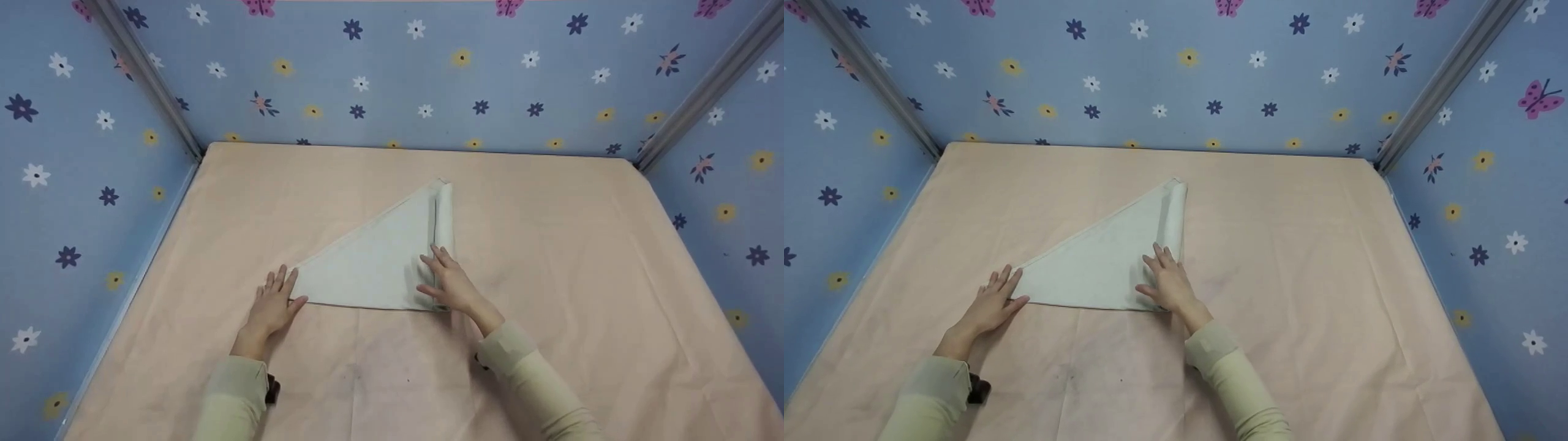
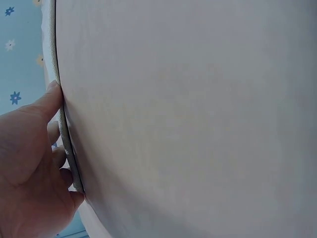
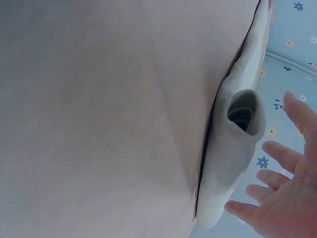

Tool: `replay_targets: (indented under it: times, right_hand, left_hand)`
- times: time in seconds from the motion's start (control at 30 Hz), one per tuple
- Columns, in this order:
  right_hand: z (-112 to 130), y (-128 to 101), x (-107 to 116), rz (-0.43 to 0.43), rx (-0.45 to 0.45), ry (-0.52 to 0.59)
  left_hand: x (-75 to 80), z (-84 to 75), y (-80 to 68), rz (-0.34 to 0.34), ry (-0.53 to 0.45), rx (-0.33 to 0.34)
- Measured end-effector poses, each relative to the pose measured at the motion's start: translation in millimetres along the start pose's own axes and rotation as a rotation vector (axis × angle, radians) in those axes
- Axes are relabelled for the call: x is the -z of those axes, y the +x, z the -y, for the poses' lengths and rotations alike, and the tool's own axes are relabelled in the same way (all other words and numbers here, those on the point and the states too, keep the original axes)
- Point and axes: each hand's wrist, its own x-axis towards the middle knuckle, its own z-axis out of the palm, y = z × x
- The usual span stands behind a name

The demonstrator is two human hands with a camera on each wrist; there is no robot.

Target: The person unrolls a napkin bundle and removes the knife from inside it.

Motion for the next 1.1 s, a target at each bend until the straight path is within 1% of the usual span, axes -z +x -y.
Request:
replay_targets:
  times: [0.27,0.37,0.57,0.77,0.93,1.1]
  right_hand:
    - [1.1,3.4,-7.7,0.077,-0.058,-0.034]
    - [-0.2,2.6,-8.0,0.090,-0.067,-0.045]
    - [-4.9,-0.5,-6.0,0.089,-0.062,-0.071]
    - [-9.6,-3.5,-3.2,0.095,-0.070,-0.077]
    - [-13.5,-6.3,-0.2,0.092,-0.080,-0.060]
    - [-18.0,-9.7,3.9,0.097,-0.109,-0.042]
  left_hand:
    - [0.1,0.3,-0.4,0.004,-0.012,-0.004]
    - [0.7,0.4,-0.7,0.004,-0.019,-0.013]
    - [1.3,0.4,-0.4,0.002,-0.016,-0.013]
    - [0.5,0.1,-0.1,0.019,-0.014,0.009]
    - [0.1,-0.3,0.2,0.029,-0.014,0.023]
    - [0.0,-0.3,0.8,0.019,-0.011,0.016]
